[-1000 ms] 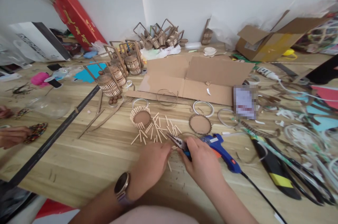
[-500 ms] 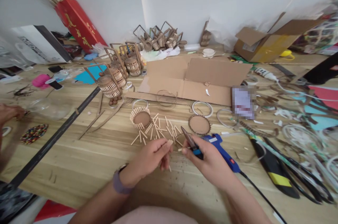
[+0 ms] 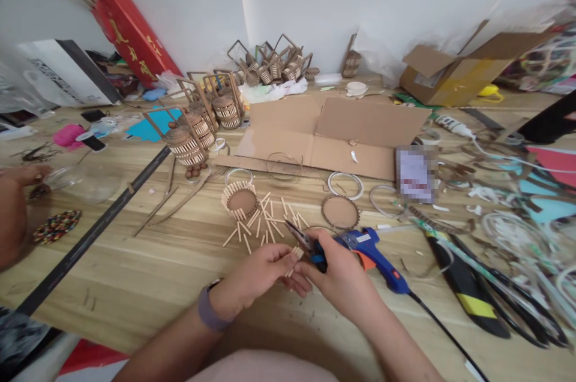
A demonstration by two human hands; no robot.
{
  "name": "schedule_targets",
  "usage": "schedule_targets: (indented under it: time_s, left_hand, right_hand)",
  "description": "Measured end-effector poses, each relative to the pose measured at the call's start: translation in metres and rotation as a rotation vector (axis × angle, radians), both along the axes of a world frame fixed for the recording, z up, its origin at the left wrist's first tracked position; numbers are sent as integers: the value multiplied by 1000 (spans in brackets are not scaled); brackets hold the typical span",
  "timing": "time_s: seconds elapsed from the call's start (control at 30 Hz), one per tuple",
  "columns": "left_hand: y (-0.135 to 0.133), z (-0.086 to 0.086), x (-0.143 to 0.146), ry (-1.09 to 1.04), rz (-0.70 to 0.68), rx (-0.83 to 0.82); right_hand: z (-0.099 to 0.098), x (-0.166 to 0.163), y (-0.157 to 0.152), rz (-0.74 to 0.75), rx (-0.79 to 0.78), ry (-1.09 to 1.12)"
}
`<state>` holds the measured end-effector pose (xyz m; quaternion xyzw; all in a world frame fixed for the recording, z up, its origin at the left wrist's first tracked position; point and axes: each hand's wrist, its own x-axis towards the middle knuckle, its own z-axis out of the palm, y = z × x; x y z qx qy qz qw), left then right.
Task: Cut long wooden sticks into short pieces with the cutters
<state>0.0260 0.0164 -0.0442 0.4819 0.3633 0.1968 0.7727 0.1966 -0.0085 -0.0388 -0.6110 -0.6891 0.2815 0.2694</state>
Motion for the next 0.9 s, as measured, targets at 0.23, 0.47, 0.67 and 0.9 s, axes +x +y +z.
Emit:
schedule_targets:
  time_s: [0.23, 0.47, 0.67, 0.9]
  left_hand:
    - [1, -10, 3, 1, 187, 26]
    - [6, 7, -10, 325, 210, 446]
    - [12, 6, -21, 788, 307, 1012]
    - [14, 0, -23, 682, 394, 1253]
  right_hand:
    - [1, -16, -6, -57, 22, 113]
    - [3, -4, -4, -142, 6, 278]
    - [0, 19, -8, -266, -120, 571]
    - [-10, 29, -31, -304, -94, 391]
